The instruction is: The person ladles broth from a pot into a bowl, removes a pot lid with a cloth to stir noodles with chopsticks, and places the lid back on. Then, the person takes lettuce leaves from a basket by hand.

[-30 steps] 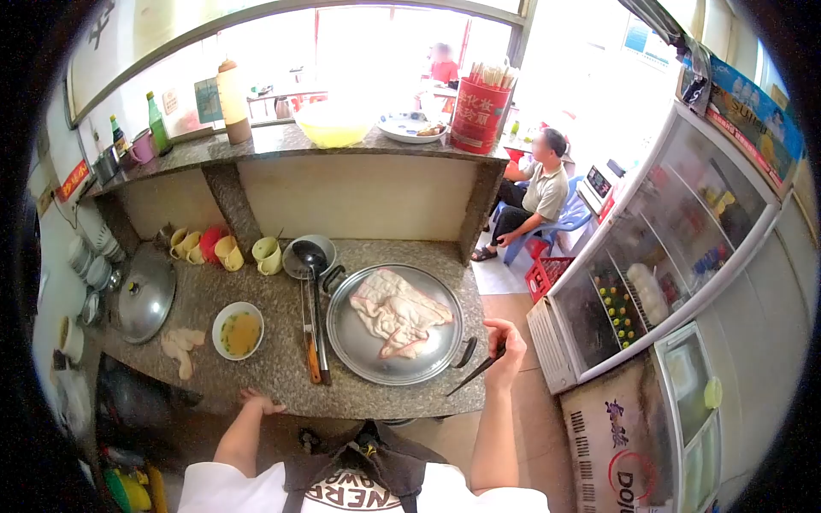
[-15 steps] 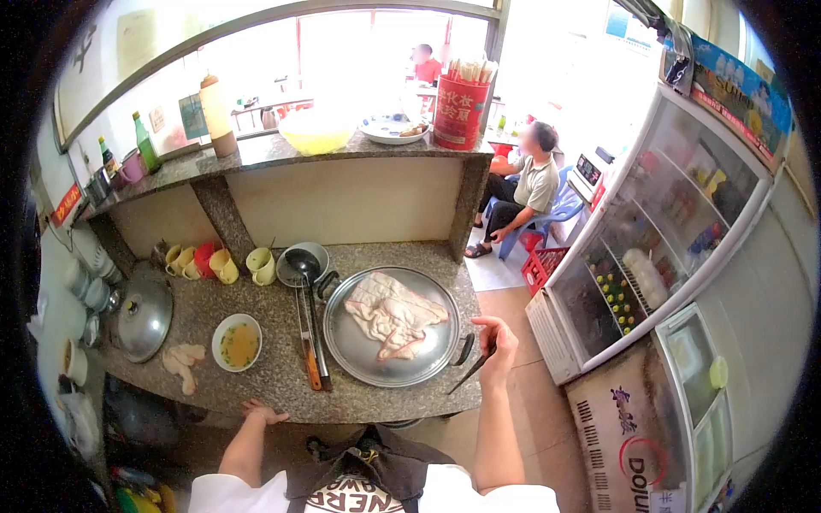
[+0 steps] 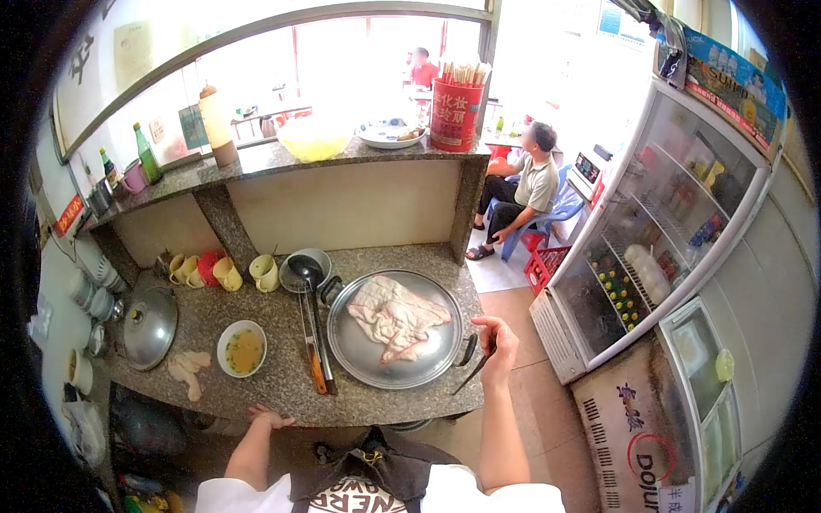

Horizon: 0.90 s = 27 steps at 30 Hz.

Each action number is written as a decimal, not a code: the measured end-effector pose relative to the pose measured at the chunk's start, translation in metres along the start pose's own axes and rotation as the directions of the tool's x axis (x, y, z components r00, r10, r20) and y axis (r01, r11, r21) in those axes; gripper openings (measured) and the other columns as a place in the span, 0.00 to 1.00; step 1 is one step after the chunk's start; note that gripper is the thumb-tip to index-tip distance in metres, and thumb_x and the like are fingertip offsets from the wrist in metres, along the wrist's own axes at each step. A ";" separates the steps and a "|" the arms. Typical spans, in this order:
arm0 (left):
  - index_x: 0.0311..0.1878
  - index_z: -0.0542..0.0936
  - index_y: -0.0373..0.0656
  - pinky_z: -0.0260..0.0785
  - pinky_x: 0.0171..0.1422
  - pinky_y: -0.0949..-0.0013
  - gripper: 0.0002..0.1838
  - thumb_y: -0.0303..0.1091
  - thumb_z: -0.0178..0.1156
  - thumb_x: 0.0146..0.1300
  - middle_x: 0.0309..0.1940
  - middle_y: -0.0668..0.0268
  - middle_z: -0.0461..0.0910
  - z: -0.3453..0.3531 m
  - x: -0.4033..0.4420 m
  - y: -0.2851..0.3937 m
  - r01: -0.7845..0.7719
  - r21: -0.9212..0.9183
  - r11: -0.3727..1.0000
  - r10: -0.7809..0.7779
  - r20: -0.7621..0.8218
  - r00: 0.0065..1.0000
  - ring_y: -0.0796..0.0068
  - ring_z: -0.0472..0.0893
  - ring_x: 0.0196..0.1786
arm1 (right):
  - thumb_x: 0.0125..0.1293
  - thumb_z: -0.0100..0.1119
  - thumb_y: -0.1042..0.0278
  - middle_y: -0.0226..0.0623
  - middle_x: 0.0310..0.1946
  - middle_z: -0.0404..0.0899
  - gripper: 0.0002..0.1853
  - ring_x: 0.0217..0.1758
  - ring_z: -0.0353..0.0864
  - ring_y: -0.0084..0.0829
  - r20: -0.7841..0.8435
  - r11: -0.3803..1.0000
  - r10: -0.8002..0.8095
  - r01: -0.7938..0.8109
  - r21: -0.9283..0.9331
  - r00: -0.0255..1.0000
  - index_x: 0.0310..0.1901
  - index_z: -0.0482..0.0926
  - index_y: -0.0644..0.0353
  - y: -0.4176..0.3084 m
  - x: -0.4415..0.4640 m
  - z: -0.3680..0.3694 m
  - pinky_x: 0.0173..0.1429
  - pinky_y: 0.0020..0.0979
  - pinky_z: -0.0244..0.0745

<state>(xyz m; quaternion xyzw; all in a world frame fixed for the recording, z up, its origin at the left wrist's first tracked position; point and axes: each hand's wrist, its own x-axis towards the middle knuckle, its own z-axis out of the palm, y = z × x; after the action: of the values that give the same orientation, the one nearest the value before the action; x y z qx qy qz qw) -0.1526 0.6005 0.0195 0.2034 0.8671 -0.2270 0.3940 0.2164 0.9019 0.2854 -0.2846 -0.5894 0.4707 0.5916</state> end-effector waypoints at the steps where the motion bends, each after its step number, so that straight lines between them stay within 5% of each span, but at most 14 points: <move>1: 0.65 0.49 0.35 0.41 0.65 0.42 0.55 0.74 0.45 0.46 0.67 0.47 0.33 -0.001 -0.005 0.000 0.009 -0.026 1.000 -0.009 -0.011 1.000 0.40 0.34 0.67 | 0.61 0.35 0.44 0.21 0.13 0.58 0.29 0.16 0.52 0.14 0.003 1.000 -0.004 0.004 0.003 1.000 0.31 0.78 0.64 0.001 0.000 0.000 0.20 0.19 0.43; 21: 0.65 0.51 0.40 0.43 0.65 0.44 0.53 0.73 0.45 0.46 0.67 0.48 0.33 -0.018 -0.041 0.003 -0.002 -0.115 0.993 0.001 -0.014 1.000 0.41 0.34 0.68 | 0.60 0.36 0.44 0.22 0.14 0.59 0.29 0.17 0.54 0.15 -0.029 0.999 -0.033 0.032 -0.029 0.999 0.31 0.78 0.65 0.003 0.003 -0.001 0.21 0.20 0.44; 23: 0.64 0.28 0.31 0.41 0.68 0.50 0.67 0.76 0.49 0.40 0.65 0.42 0.26 -0.017 -0.025 0.003 0.059 -0.099 0.993 -0.047 0.117 0.992 0.45 0.34 0.68 | 0.60 0.35 0.44 0.21 0.14 0.58 0.29 0.17 0.53 0.14 -0.044 0.999 -0.046 0.046 -0.008 0.998 0.31 0.78 0.65 0.003 0.004 -0.002 0.21 0.20 0.44; 27: 0.63 0.29 0.31 0.41 0.68 0.50 0.67 0.76 0.50 0.39 0.65 0.42 0.26 -0.016 -0.018 0.002 0.047 -0.060 0.997 -0.039 0.124 0.992 0.44 0.35 0.68 | 0.60 0.35 0.44 0.21 0.14 0.58 0.29 0.16 0.53 0.14 -0.045 0.999 -0.034 0.034 -0.018 0.998 0.31 0.78 0.65 0.003 0.005 -0.003 0.21 0.19 0.43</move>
<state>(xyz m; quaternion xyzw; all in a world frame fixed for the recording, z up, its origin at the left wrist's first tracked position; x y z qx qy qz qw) -0.1503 0.6078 0.0421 0.1578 0.8521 -0.2204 0.4476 0.2176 0.9080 0.2845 -0.2904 -0.5846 0.4487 0.6104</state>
